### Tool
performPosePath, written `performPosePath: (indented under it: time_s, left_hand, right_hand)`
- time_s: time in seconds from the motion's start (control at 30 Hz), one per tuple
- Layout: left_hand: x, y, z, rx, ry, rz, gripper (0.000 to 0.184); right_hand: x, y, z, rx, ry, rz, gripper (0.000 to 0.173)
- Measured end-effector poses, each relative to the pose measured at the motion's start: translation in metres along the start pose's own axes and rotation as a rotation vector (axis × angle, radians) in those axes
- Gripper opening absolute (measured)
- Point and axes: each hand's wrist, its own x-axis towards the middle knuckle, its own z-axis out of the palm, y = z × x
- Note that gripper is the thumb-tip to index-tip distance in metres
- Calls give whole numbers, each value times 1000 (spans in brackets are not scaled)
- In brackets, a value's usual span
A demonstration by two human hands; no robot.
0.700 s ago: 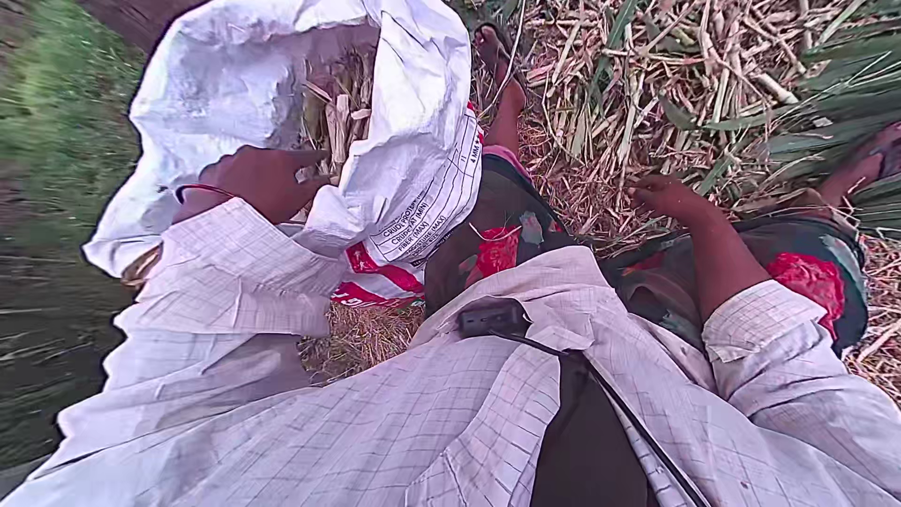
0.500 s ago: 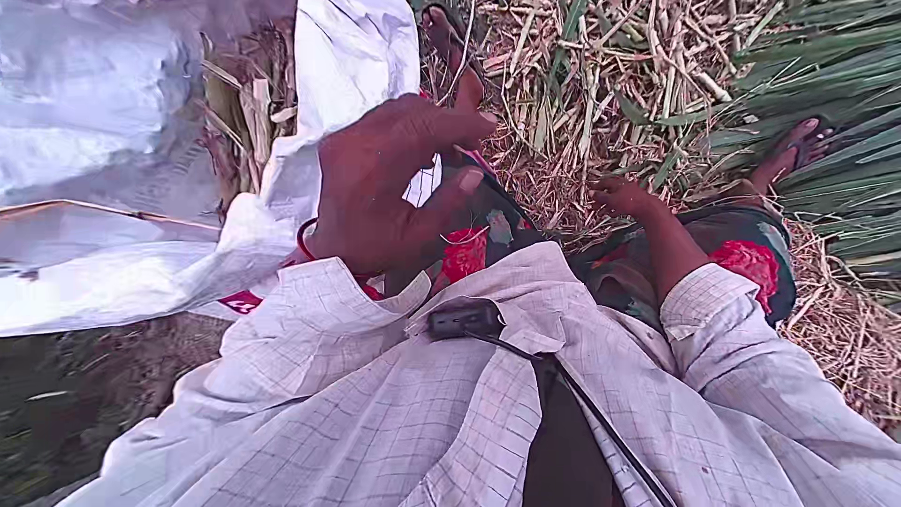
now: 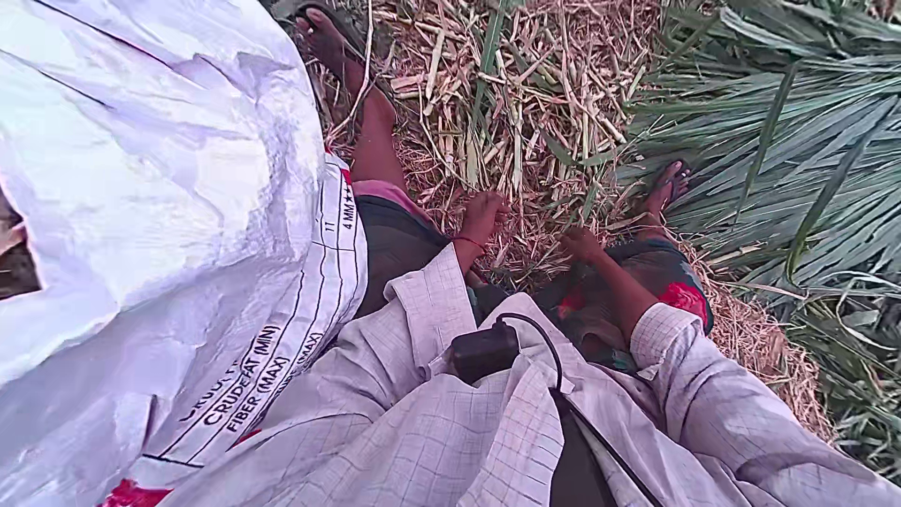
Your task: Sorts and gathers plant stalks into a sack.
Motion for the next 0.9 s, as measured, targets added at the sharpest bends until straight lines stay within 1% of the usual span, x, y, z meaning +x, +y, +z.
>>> performPosePath:
  time_s: [0.03, 0.07, 0.1, 0.13, 0.17, 0.23, 0.27, 0.33, 0.4, 0.47, 0.53, 0.63, 0.77, 0.83, 0.87, 0.9]
  left_hand:
    - [3, 2, 0, 22, -71, 105, 37]
    - [5, -1, -1, 64, -128, 175, 35]
    - [7, -7, -3, 119, -171, 210, 35]
    - [7, -12, -4, 156, -200, 208, 35]
    - [7, -16, -5, 165, -220, 161, 35]
    - [8, -17, -5, 118, -229, 21, 36]
    - [6, -17, -6, 91, -223, -26, 36]
    - [1, -14, -11, 75, -225, -38, 37]
    - [1, -11, -10, 51, -241, -47, 36]
    - [6, -12, -4, -5, -240, -61, 34]
    - [9, -14, 0, -32, -251, -58, 34]
    - [8, -16, 7, -36, -274, -84, 33]
    - [7, -14, 11, -31, -261, -121, 35]
    - [9, -17, 15, 2, -241, -89, 35]
    - [10, -18, 16, 22, -216, -82, 35]
    - [10, -19, 17, 36, -187, -90, 36]
  right_hand:
    - [14, -2, 1, 36, 36, 47, 38]
    - [29, -5, 3, 58, 77, 86, 38]
    - [45, -7, 3, 52, 128, 109, 36]
    - [61, -9, -1, 11, 175, 127, 34]
    - [81, -10, -7, -48, 223, 145, 34]
    - [119, -17, -20, -107, 364, 178, 35]
    - [135, -25, -22, -107, 441, 201, 39]
    - [164, -41, -29, -89, 534, 256, 58]
    - [185, -52, -33, -87, 580, 339, 76]
    - [205, -53, -29, -72, 560, 404, 86]
    - [220, -50, -24, -72, 498, 431, 87]
    - [206, -53, -18, -138, 399, 391, 81]
    - [162, -48, 0, -40, 241, 317, 82]
    - [116, -49, 18, -20, 95, 287, 75]
    - [89, -53, 28, 33, 24, 246, 65]
    - [62, -55, 35, 62, -83, 223, 63]
